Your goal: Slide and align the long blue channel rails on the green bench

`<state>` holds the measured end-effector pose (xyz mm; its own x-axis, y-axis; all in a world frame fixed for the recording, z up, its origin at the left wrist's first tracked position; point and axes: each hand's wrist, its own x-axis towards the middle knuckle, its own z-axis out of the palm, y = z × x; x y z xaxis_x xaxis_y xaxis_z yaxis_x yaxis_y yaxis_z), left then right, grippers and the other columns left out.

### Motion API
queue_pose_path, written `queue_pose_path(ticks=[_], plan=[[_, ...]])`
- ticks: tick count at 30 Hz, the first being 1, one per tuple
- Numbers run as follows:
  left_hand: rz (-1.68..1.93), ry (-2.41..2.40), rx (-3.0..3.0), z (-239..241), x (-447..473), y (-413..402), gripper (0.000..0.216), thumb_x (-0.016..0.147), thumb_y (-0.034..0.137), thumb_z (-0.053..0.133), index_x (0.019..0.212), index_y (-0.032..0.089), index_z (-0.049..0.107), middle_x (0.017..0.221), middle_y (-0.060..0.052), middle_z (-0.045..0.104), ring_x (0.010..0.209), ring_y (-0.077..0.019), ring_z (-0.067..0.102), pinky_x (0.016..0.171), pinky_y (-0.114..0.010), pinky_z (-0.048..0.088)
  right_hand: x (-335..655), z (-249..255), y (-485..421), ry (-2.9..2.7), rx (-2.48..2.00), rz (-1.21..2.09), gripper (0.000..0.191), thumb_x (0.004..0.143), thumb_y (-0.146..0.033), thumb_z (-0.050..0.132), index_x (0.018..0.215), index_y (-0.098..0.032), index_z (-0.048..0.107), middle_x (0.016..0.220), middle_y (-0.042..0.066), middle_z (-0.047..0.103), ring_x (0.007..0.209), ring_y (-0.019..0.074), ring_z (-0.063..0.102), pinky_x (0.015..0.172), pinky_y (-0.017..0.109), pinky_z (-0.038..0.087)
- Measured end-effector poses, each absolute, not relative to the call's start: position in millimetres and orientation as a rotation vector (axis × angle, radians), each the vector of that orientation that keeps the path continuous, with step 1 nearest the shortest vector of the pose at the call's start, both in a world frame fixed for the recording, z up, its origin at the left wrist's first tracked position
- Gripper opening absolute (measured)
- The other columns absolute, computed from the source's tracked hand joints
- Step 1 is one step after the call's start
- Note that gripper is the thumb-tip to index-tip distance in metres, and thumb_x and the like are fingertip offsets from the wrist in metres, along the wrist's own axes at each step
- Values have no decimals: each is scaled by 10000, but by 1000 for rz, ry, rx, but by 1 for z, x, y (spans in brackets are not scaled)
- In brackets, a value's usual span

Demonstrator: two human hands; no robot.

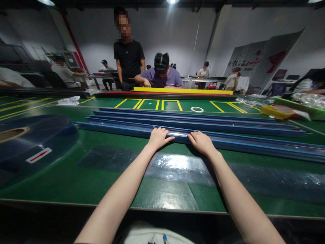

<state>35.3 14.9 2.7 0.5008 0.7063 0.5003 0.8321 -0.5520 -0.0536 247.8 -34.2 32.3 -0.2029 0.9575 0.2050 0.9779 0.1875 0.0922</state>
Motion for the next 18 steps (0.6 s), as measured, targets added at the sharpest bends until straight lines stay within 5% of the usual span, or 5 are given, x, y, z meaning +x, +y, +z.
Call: queue_pose_path(ticks=[18], plan=[[-633,-1283,-2449,0,35,17,465,848,587,403,838,175,618,887,-78,645,881,-225,556,766,-333,360,249,31,-33,-2333,-1907,-321,415,947,-358,232,891,-177,601,956,81,659,921,192,574,721,273,369]])
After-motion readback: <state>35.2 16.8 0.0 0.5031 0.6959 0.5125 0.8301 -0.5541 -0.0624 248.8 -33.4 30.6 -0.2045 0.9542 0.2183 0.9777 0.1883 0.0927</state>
